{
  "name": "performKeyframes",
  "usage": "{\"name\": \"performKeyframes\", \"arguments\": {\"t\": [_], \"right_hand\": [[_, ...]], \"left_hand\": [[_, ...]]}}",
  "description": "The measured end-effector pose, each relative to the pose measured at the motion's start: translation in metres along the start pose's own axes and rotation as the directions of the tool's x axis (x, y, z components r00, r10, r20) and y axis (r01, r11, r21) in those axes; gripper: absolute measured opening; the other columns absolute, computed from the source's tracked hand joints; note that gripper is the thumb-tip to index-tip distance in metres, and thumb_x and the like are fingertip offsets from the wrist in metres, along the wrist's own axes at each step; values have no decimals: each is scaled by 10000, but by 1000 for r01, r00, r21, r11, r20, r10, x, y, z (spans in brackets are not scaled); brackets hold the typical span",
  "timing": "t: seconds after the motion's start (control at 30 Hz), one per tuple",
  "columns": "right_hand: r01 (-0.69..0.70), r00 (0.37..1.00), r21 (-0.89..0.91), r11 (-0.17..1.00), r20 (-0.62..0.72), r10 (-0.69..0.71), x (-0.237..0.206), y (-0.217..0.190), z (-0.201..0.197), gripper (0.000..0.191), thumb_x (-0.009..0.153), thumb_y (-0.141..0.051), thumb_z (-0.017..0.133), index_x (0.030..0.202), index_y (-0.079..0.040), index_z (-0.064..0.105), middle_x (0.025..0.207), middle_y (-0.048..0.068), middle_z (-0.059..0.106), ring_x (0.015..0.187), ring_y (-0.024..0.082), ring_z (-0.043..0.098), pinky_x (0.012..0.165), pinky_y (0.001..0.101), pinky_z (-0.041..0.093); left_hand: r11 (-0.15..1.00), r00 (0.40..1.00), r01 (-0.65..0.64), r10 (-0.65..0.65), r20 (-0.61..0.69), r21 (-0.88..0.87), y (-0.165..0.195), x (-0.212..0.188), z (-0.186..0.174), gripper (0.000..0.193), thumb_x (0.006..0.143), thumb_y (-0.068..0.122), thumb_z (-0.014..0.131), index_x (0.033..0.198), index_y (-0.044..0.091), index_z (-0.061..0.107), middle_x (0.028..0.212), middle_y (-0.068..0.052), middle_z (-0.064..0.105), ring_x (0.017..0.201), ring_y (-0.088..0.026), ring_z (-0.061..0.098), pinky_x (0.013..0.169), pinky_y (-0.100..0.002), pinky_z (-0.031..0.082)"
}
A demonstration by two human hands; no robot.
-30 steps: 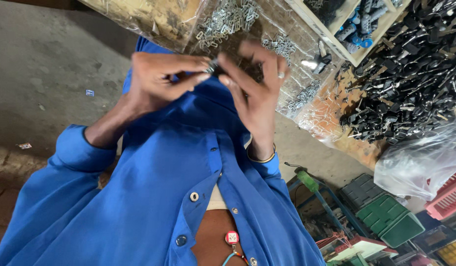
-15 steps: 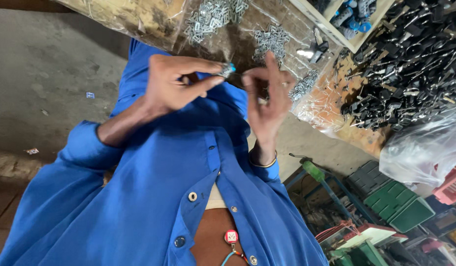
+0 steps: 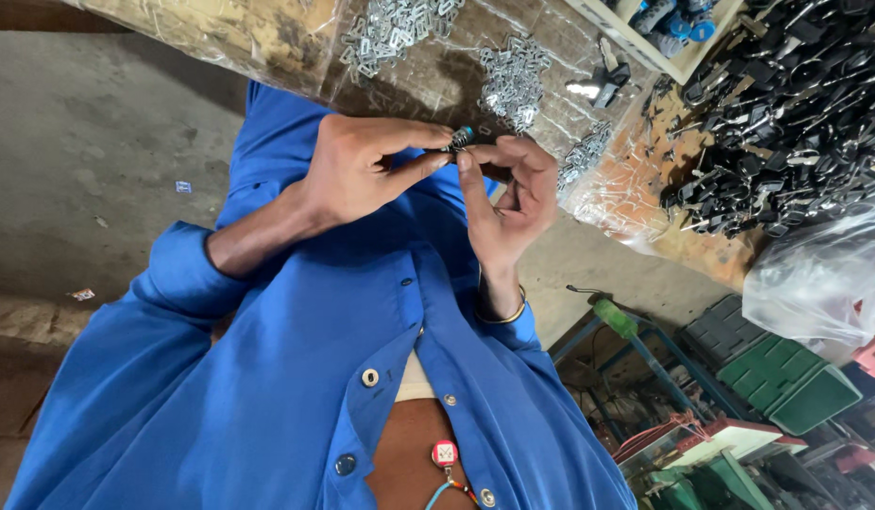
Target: The person sits at a workshop bench and assembles small hardware parts by hand. They hold a blue cylindrical component in one hand and repeatedly press small metal pieces onto it, taking parts from piles and compartments on the bench and setting finished pieces aside.
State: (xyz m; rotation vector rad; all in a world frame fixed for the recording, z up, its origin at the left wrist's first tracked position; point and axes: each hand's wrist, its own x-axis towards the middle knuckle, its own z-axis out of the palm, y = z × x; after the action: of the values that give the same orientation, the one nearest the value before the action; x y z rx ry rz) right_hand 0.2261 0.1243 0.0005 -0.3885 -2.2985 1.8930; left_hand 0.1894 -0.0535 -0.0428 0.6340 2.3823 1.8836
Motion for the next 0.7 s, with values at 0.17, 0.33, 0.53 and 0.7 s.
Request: {"name": "performKeyframes", "arguments": {"t": [0.17, 0.33, 0.53, 0.7], "right_hand": [[444, 895, -529, 724, 212, -393, 0, -13, -6, 318, 799, 81, 849, 1032, -18, 657, 889, 77, 708, 728, 135, 572, 811, 352, 423], [265, 964, -271, 925, 98, -248, -4, 0, -19, 329, 870, 111, 824, 1112, -10, 637, 968, 62, 731, 858, 125, 591, 711, 218, 491], [159, 987, -80, 984, 26, -158, -13, 24, -28, 321, 914, 106, 815, 1142, 2, 615, 1034, 73, 705, 904, 103, 628, 759, 234, 524], [218, 975, -217, 952, 14, -220, -9, 17, -19, 317, 898, 97, 830, 1118, -7, 627, 1027, 65, 711, 894, 120, 618, 725, 242, 507]], "left_hand": [[987, 992, -108, 99, 83, 117, 0, 1, -4, 219, 924, 47, 830, 1130, 27, 759, 1175, -105, 772, 923, -234, 774, 734, -318, 620], [990, 984, -123, 112, 137, 71, 2, 6, -2, 217, 925, 51, 838, 1122, 7, 759, 1157, -112, 775, 933, -229, 780, 733, -317, 617], [997, 994, -70, 67, 84, 34, 3, 6, 5, 204, 952, 69, 852, 1124, 15, 755, 1137, -107, 768, 1015, -243, 778, 818, -314, 642], [994, 992, -98, 94, 88, 44, 3, 6, 4, 192, 957, 66, 843, 1118, 9, 754, 1146, -111, 769, 1019, -246, 777, 818, -321, 642]]}}
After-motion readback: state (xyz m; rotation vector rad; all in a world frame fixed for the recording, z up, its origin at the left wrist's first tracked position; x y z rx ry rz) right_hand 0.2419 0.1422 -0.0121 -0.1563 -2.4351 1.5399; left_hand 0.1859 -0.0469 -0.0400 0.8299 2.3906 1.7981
